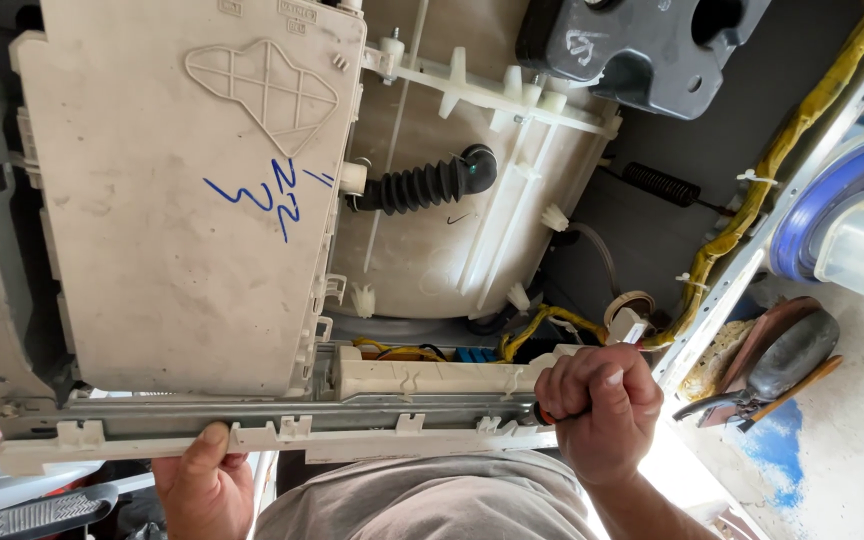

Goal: Removing the lower front panel of a washing machine using a screwdriver.

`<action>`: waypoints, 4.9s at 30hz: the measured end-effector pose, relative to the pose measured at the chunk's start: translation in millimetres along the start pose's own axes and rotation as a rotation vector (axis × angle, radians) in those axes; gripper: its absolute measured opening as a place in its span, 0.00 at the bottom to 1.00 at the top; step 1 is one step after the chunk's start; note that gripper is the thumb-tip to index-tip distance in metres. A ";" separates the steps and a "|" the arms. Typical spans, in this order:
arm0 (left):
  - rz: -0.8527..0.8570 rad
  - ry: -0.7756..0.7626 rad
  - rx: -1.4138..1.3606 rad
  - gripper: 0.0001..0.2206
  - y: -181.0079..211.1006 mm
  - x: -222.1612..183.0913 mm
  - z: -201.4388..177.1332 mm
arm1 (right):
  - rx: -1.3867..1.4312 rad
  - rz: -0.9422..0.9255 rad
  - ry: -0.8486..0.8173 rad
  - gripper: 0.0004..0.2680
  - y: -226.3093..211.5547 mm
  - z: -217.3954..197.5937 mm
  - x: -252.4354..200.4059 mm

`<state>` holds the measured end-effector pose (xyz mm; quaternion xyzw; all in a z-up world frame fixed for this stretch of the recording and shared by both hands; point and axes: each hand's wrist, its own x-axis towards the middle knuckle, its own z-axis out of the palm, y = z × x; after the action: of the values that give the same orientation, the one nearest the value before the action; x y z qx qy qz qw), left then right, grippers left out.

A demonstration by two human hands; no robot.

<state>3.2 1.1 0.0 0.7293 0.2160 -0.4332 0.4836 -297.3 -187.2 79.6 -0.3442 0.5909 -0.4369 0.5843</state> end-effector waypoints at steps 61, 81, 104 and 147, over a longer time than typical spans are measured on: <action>0.282 -0.445 0.097 0.12 61.6 -15.2 40.9 | -0.403 0.056 -0.331 0.09 19.3 242.5 4.9; 0.258 -0.450 0.045 0.11 49.4 -16.3 32.4 | -0.339 -0.248 -0.384 0.11 14.0 239.2 -18.1; 0.189 -0.316 0.063 0.17 14.2 -4.0 13.9 | -0.257 -0.057 -0.214 0.08 11.4 164.2 -9.4; 0.043 0.071 0.140 0.19 7.3 -5.5 10.2 | -0.019 0.235 0.002 0.12 -0.1 -9.8 19.1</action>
<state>1.3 -10.6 6.8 0.7807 0.1866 -0.4104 0.4327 -308.6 -203.6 71.7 -0.2774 0.6320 -0.3600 0.6277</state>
